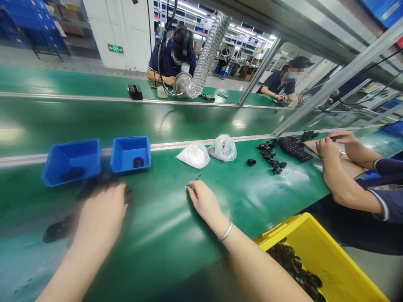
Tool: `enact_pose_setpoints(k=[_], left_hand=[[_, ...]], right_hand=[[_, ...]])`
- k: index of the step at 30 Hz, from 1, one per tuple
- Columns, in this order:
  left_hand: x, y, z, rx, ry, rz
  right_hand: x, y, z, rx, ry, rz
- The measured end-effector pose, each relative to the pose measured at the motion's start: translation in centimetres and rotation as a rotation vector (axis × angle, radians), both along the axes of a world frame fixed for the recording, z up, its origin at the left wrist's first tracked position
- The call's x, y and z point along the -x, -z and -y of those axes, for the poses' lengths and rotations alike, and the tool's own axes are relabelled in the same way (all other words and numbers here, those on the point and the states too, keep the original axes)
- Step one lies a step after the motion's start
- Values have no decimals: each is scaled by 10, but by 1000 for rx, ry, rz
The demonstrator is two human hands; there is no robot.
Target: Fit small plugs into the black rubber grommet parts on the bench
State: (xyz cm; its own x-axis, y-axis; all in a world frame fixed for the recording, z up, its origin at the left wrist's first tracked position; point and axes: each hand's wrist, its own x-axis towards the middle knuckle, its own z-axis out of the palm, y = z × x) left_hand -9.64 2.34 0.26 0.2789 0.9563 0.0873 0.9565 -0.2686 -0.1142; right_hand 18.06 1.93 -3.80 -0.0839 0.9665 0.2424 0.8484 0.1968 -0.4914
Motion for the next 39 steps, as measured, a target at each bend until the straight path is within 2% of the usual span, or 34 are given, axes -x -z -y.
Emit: enact_pose_setpoints(k=[3, 7, 11, 17, 19, 23, 26, 29, 33, 36, 39], left_hand=[[-10, 3, 2, 100, 86, 106], [-32, 12, 8, 296, 336, 343], [-44, 16, 9, 357, 382, 493], [-41, 18, 5, 451, 263, 773], [-43, 14, 8, 553, 174, 972], [-53, 4, 18, 832, -84, 1501], [-58, 0, 24, 1071, -190, 1825], [-59, 1, 27, 1252, -221, 1919], [-57, 2, 26, 1357, -259, 1955], [-55, 2, 24, 1390, -292, 2051], [-53, 5, 21, 1331, -315, 2139]], right_hand=[[-7, 1, -10, 21, 44, -36], [-10, 2, -16, 50, 50, -75], [-10, 3, -16, 62, 47, -97], [-13, 7, -18, 72, 32, -112], [-14, 8, -18, 75, 24, -120], [-16, 8, -20, 88, -8, -135], [-17, 7, -20, 92, -38, -146], [-19, 6, -20, 95, -68, -155], [-20, 6, -20, 102, -91, -166], [-20, 8, -21, 103, -87, -182], [-19, 8, -22, 106, -61, -219]])
